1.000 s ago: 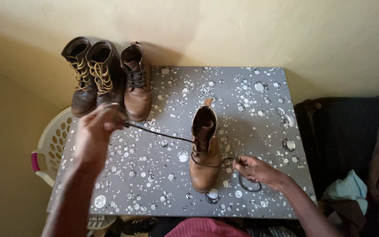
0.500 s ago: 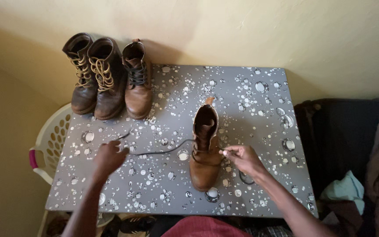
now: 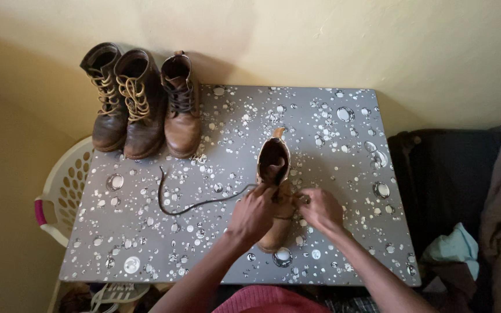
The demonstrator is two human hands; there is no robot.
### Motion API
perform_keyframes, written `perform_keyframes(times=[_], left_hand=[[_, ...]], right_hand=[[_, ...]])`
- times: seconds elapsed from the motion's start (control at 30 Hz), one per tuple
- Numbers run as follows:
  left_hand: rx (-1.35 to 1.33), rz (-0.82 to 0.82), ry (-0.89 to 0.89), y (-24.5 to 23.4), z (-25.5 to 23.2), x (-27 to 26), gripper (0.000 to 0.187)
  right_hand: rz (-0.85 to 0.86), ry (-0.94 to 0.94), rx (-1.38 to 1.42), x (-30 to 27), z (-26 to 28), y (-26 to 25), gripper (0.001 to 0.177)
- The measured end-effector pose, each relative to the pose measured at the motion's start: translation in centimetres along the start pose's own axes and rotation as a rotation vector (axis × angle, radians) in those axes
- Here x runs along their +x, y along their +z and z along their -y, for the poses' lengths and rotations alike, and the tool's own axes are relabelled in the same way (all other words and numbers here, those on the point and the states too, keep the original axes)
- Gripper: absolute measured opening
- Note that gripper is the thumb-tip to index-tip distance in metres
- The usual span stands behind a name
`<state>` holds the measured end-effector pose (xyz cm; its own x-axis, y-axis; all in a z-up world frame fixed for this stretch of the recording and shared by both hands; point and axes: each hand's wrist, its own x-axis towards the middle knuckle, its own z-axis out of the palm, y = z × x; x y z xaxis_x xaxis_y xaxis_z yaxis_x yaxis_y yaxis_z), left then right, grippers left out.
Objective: The person laces a brown leather boot placed on a table. They thread the laces through the eyelets from bottom to top, pull the laces tight, and tie a knot at the top. Two other boots remain on the table nearby.
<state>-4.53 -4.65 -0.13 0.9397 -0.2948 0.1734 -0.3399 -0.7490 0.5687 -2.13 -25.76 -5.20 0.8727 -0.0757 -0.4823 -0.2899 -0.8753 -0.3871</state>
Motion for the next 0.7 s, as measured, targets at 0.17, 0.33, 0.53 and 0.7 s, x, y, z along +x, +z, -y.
perform_keyframes(times=[0.17, 0.33, 0.53, 0.7], left_hand=[[0.055, 0.043, -0.057, 0.6, -0.6, 1.2, 0.030], [0.257, 0.178, 0.023, 0.9, -1.1, 2.2, 0.029], [0.150, 0.291, -0.049, 1.4, -0.3, 4.1, 0.013], [0.426, 0.275, 0.143, 2.4, 0.5, 4.5, 0.015]], right_hand=[[-0.076, -0.057, 0.045, -0.2, 1.1, -0.2, 0.031], [-0.098, -0.087, -0.002, -1.3, 3.3, -1.2, 0.025], [-0.088, -0.042, -0.018, -2.3, 4.1, -1.7, 0.028], [-0.137, -0.094, 0.060, -2.0, 3.9, -0.9, 0.033]])
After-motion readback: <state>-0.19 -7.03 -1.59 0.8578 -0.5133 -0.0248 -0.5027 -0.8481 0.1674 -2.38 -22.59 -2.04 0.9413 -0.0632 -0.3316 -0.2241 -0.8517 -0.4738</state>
